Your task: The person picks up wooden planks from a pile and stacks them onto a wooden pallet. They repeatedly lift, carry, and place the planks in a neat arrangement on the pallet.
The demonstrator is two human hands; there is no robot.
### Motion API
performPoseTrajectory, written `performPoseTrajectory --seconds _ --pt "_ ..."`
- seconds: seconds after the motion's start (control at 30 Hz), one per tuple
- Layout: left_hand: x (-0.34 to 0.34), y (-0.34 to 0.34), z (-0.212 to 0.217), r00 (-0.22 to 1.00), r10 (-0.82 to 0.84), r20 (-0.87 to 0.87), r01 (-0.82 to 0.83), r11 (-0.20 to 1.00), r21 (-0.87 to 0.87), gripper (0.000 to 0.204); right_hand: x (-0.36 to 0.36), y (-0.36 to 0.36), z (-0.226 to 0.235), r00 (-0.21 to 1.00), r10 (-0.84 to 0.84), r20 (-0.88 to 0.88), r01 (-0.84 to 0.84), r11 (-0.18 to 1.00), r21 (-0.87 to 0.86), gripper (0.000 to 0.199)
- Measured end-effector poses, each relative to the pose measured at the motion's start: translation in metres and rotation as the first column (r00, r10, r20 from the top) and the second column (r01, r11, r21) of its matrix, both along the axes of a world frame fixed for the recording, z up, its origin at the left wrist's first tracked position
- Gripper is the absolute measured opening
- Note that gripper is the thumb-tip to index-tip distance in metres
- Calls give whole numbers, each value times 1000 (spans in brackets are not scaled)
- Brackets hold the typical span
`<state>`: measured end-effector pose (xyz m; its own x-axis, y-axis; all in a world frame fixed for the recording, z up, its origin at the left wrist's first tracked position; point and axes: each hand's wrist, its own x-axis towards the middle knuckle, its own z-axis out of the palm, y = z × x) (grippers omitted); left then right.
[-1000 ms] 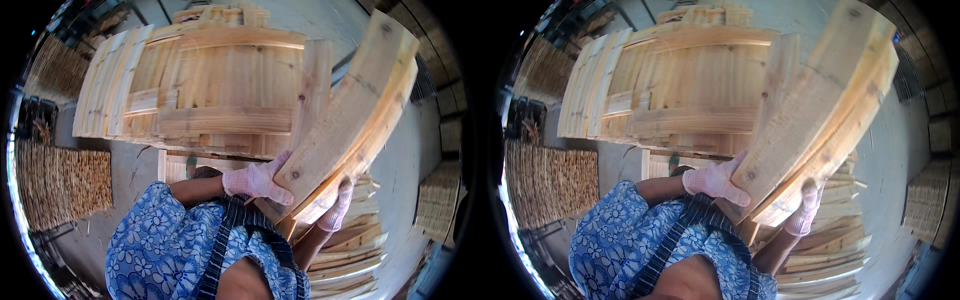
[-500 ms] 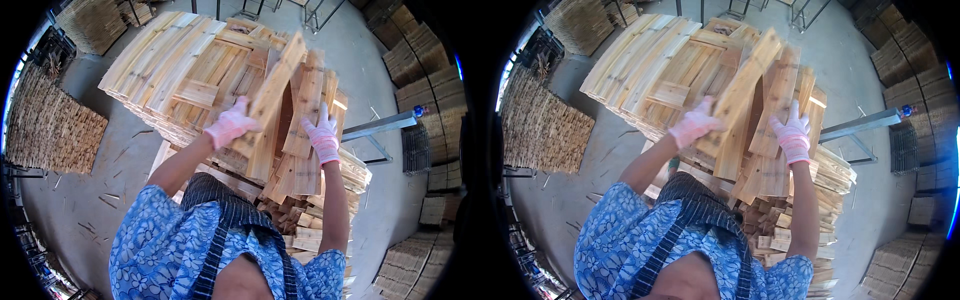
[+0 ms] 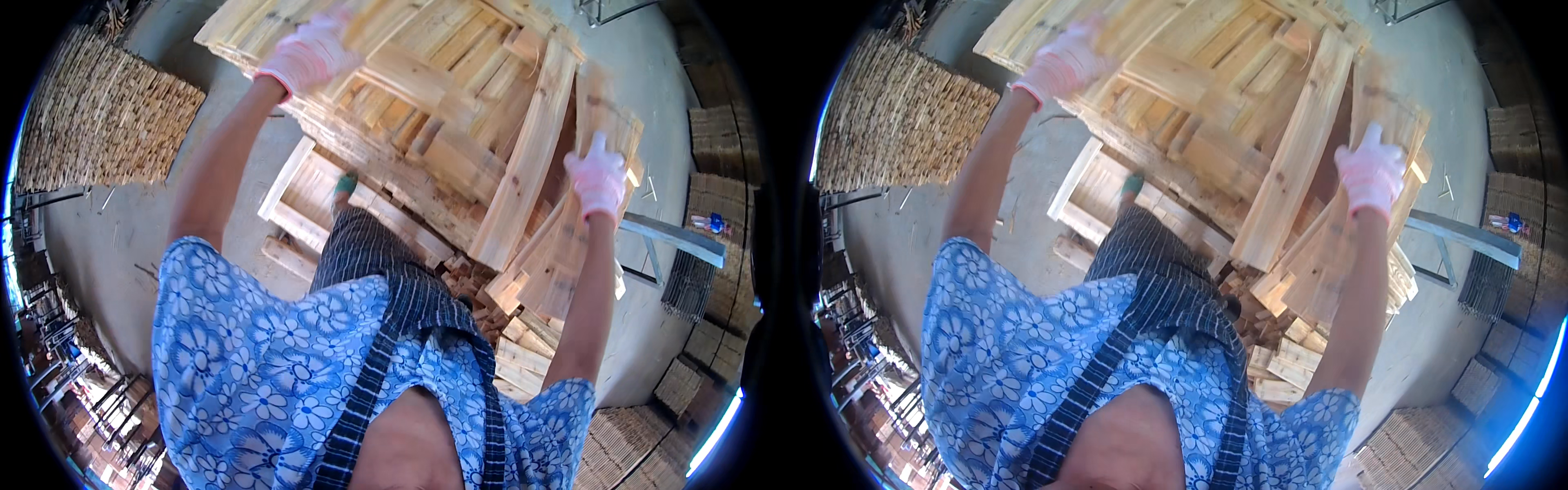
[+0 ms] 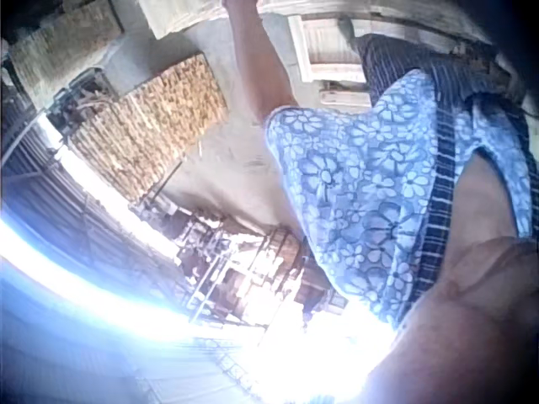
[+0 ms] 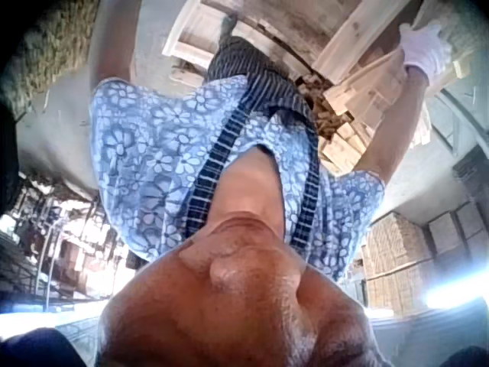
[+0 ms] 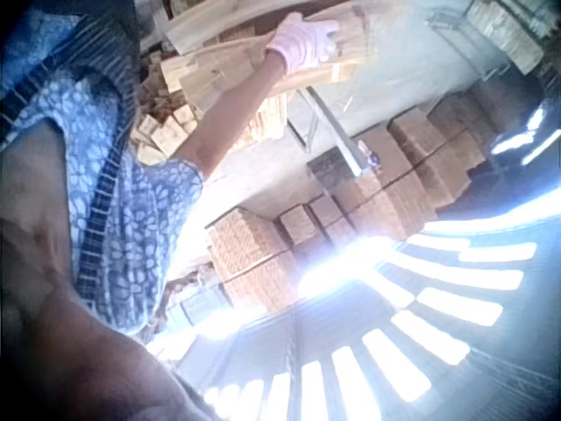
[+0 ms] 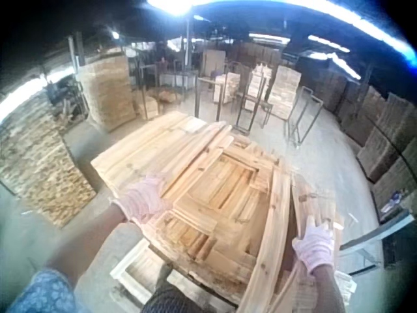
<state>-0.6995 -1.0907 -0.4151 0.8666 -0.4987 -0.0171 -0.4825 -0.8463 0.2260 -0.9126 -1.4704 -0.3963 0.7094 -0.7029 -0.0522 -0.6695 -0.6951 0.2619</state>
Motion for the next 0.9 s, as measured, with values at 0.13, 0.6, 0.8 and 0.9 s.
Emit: performPoseTrajectory --seconds 0.13,0.6,0.8,0.9 --pt "2 -28 -15 999 42 -24 -35 971 236 78 -9 19 3 998 -57 -22 57 998 34 81" --pt "33 -62 -9 996 47 -80 -45 999 28 75 126 88 -17 601 -473 644 -377 543 751 91" --pt "26 -36 13 986 -49 -156 23 986 -163 79 168 153 -62 911 -243 333 44 860 508 90" --pt "57 2 14 993 -73 -90 67 995 -71 78 156 171 -52 917 -245 316 47 851 523 84"
